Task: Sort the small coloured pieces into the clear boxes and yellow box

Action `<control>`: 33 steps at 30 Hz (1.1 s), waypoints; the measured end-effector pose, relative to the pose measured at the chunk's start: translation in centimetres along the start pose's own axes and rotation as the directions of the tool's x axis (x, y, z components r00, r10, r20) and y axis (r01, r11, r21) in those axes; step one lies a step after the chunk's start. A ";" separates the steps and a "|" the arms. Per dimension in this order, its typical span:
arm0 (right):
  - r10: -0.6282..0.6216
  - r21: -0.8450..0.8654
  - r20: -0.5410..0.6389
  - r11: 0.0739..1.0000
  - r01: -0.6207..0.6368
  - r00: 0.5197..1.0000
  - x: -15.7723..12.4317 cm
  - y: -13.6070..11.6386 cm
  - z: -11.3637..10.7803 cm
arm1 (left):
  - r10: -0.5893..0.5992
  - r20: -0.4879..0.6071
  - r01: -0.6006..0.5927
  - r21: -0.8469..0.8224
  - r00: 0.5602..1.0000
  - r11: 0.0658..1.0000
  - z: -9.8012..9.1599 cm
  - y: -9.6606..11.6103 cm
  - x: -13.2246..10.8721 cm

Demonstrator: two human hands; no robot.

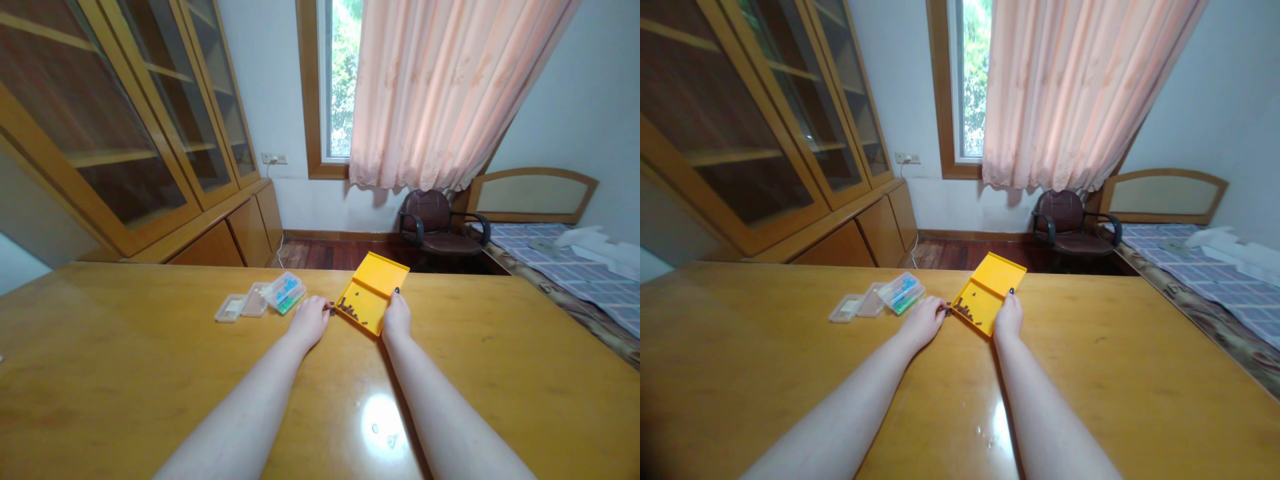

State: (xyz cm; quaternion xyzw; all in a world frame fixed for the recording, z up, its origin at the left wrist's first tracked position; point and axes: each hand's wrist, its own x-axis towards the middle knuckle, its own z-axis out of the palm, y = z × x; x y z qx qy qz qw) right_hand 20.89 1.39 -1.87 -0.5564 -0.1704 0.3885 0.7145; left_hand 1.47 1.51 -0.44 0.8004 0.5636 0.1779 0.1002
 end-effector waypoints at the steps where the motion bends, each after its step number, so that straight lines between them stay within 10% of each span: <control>1: -0.002 0.000 0.003 1.000 0.002 1.000 -0.1 -0.2 0.0 | -0.005 0.012 0.005 0.017 1.000 1.000 0.0 0.1 0.0; 33: -0.108 0.003 0.078 0.994 0.108 0.991 1.7 2.2 -0.5 | -0.086 0.087 0.085 0.013 0.993 0.996 0.2 -0.3 0.3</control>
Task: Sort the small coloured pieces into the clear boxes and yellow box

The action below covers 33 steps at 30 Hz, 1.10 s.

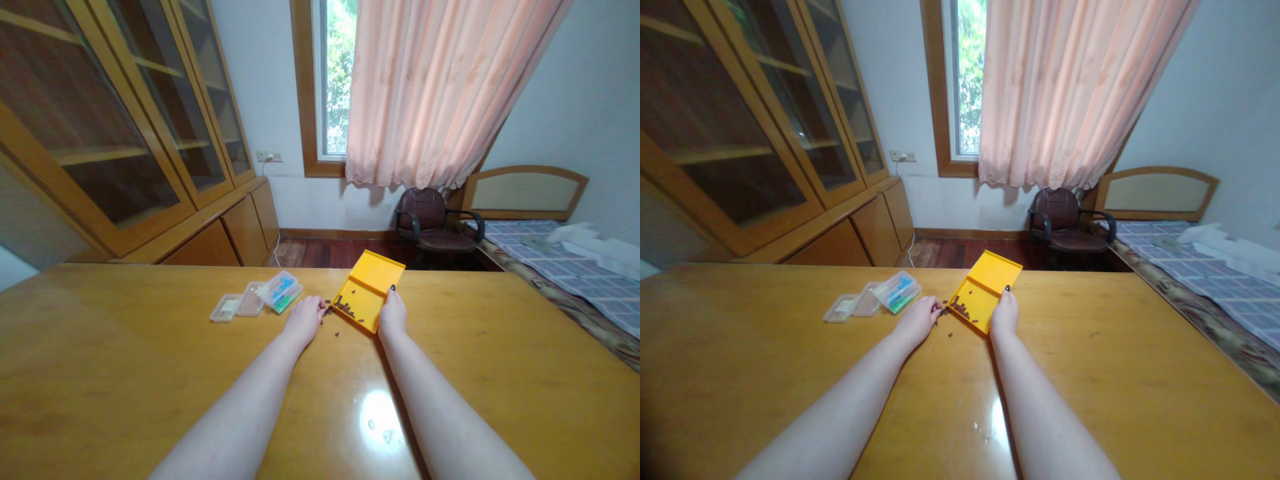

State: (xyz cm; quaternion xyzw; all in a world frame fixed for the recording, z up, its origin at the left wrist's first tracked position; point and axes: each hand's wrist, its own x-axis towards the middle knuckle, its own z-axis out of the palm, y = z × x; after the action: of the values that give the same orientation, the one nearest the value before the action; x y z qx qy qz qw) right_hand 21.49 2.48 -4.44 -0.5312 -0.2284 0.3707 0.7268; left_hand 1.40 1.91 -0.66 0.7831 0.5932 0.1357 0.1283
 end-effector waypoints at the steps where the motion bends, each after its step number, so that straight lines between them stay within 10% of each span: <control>1: 0.002 0.000 -0.003 1.000 -0.002 1.000 0.0 0.0 0.0 | -0.016 -0.006 0.016 -0.013 1.000 1.000 0.1 -0.1 0.1; 17: -0.001 -0.028 -0.009 1.000 0.001 1.000 0.0 0.0 -0.2 | 0.046 -0.147 -0.063 -0.118 0.988 0.991 -0.6 0.4 -0.4; 20: -0.009 -0.035 -0.015 0.999 0.009 1.000 -0.1 -0.2 -0.1 | 0.216 -0.038 -0.217 -0.039 0.976 0.975 -1.8 1.8 -1.4; 33: 0.004 -0.023 -0.004 1.000 -0.004 1.000 -0.4 -0.5 0.3 | 0.271 0.127 -0.289 0.157 0.954 0.944 -0.9 2.6 -1.8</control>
State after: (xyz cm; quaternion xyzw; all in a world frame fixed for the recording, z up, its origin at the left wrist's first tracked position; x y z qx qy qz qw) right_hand 21.17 2.25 -3.84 -0.5408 -0.2302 0.3684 0.7203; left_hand 2.93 -0.50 1.03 0.8737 0.4778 0.0594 0.0693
